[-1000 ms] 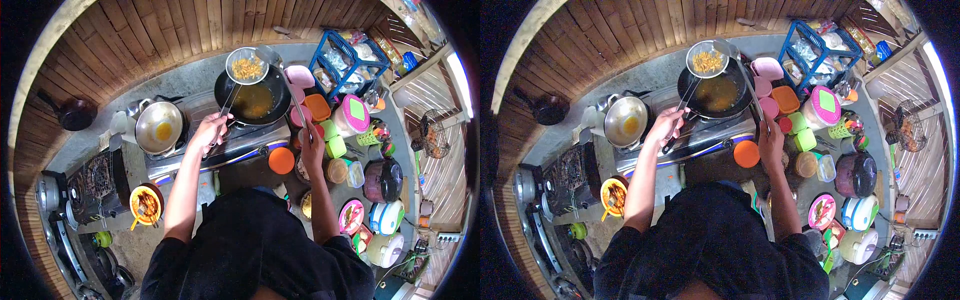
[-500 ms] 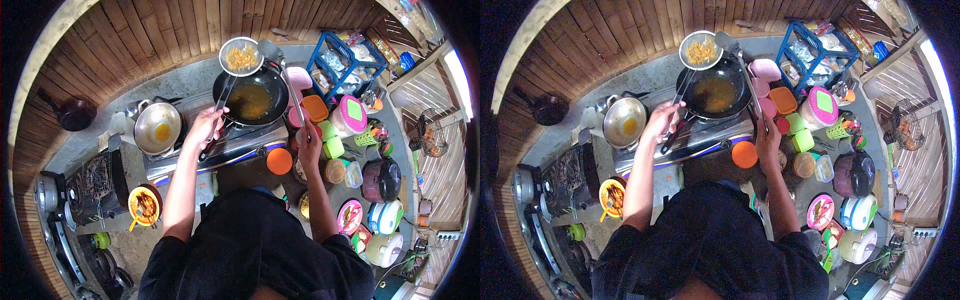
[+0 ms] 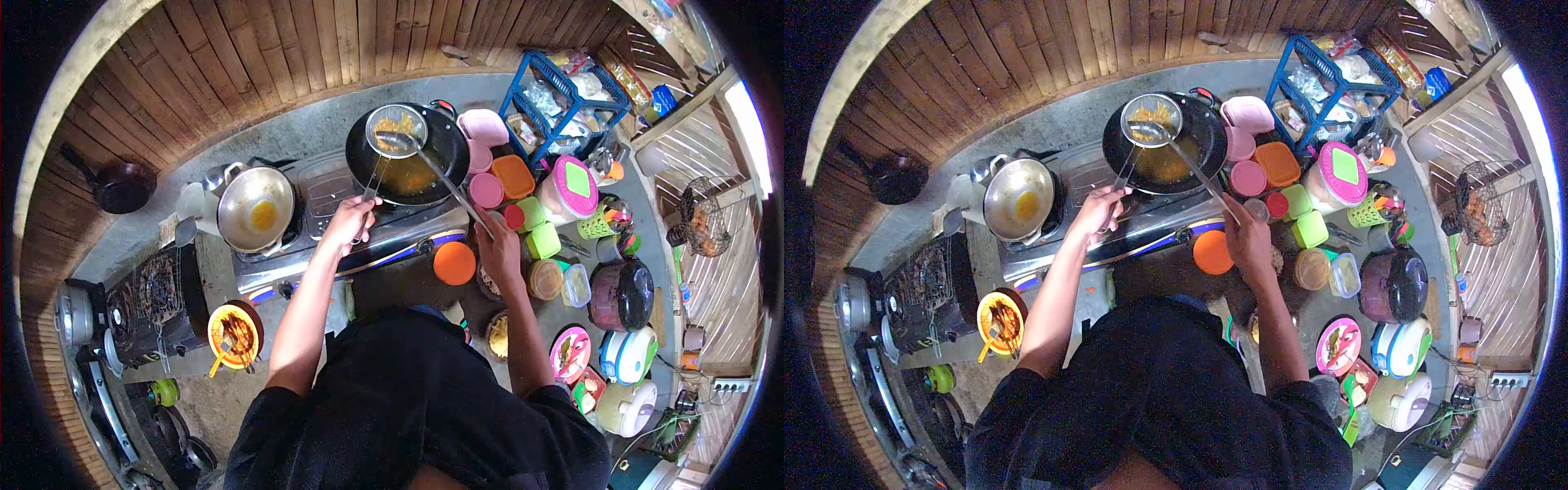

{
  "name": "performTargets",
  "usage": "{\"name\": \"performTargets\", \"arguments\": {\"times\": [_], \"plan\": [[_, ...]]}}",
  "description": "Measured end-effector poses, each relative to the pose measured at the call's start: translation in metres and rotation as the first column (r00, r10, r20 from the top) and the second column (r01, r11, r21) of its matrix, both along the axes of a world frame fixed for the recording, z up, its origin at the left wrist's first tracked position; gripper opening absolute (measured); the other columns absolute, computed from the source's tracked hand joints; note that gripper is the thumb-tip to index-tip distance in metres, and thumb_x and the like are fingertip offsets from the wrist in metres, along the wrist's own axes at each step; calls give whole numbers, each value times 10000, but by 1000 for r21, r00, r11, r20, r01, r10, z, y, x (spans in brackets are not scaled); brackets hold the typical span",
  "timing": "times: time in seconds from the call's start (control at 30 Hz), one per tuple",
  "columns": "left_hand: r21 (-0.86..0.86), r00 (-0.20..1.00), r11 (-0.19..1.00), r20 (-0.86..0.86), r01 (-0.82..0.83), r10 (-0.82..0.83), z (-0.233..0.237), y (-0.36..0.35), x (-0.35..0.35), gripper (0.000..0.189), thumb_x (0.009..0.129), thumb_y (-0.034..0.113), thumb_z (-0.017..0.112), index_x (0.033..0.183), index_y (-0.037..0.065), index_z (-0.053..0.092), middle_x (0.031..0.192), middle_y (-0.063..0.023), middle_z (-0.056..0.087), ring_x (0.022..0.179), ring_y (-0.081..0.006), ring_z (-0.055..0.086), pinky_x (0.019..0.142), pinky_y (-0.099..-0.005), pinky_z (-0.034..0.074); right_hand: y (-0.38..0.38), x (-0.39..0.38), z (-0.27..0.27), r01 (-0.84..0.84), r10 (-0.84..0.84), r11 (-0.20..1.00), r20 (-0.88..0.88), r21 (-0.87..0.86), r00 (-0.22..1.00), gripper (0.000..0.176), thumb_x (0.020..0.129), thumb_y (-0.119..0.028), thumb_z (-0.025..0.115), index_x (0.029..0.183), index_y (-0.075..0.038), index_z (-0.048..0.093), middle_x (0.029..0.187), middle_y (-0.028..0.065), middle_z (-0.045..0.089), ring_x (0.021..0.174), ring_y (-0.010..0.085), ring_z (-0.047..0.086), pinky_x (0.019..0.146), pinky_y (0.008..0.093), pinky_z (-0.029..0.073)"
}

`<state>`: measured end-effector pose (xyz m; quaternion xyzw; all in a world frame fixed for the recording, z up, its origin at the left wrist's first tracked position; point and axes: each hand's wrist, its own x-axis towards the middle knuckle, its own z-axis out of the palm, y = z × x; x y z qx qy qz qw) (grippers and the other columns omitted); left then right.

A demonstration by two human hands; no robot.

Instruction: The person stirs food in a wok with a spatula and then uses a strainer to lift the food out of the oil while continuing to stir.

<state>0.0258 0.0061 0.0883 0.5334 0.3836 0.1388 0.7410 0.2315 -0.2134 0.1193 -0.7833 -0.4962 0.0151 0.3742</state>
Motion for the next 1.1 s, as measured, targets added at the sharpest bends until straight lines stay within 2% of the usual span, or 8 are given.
{"name": "performTargets", "arguments": {"times": [0.17,0.43,0.67,0.73,0.8,0.83,0.97,1.1], "plan": [[-14,999,999,27,46,-45,2,-3,2,208,955,193,473,1074,52,570,558,11,457,383,-78,408,343,-220,340,8,3,-21,-27,21,998,128,48,992,275,879,-104,567,1141,-33,612,851,242,627,755,400,597,691,433,470],[52,990,997,127,57,-63,70,12,-8,212,976,212,453,1058,56,571,531,33,421,380,-70,365,353,-219,324,19,12,1,99,-23,963,-289,252,957,290,920,-137,547,1179,-14,593,947,180,658,865,232,624,791,341,466],[-7,999,999,-1,45,-45,-21,7,-4,190,963,202,474,1047,66,577,552,20,457,377,-78,416,346,-210,338,14,21,-25,100,-18,980,-420,172,907,336,949,-143,534,1248,11,542,1097,57,613,979,99,538,864,243,416],[-9,999,999,-10,37,-37,-3,8,-4,210,960,203,472,1046,42,574,541,14,449,373,-94,399,374,-231,351,12,22,-28,85,-6,983,-443,160,896,337,952,-149,531,1247,14,541,1096,55,612,984,102,538,874,243,414],[72,998,997,42,40,-43,21,13,-13,204,962,203,469,1042,46,572,536,20,442,374,-85,392,363,-230,344,9,16,-26,203,17,940,-634,273,773,341,957,-155,525,1251,17,535,1008,22,613,863,71,541,759,214,435],[90,997,995,63,31,-36,34,16,-14,208,965,206,466,1050,49,573,532,24,443,376,-75,393,354,-225,337,8,14,-18,218,43,926,-661,307,749,343,963,-152,515,1266,8,527,866,-34,566,679,22,459,575,179,367],[143,997,990,74,-13,2,69,18,-18,215,971,225,465,1039,53,575,538,27,448,383,-70,403,350,-220,337,3,20,-13,265,48,897,-675,354,736,311,955,-130,508,1226,15,548,824,-28,519,703,43,444,590,186,368],[53,997,998,59,42,-45,20,16,-14,215,972,224,461,1029,56,581,547,19,457,382,-83,416,358,-222,347,5,26,-33,269,-2,901,-617,340,787,319,953,-137,509,1228,20,544,915,26,590,798,96,519,706,238,433]]}}
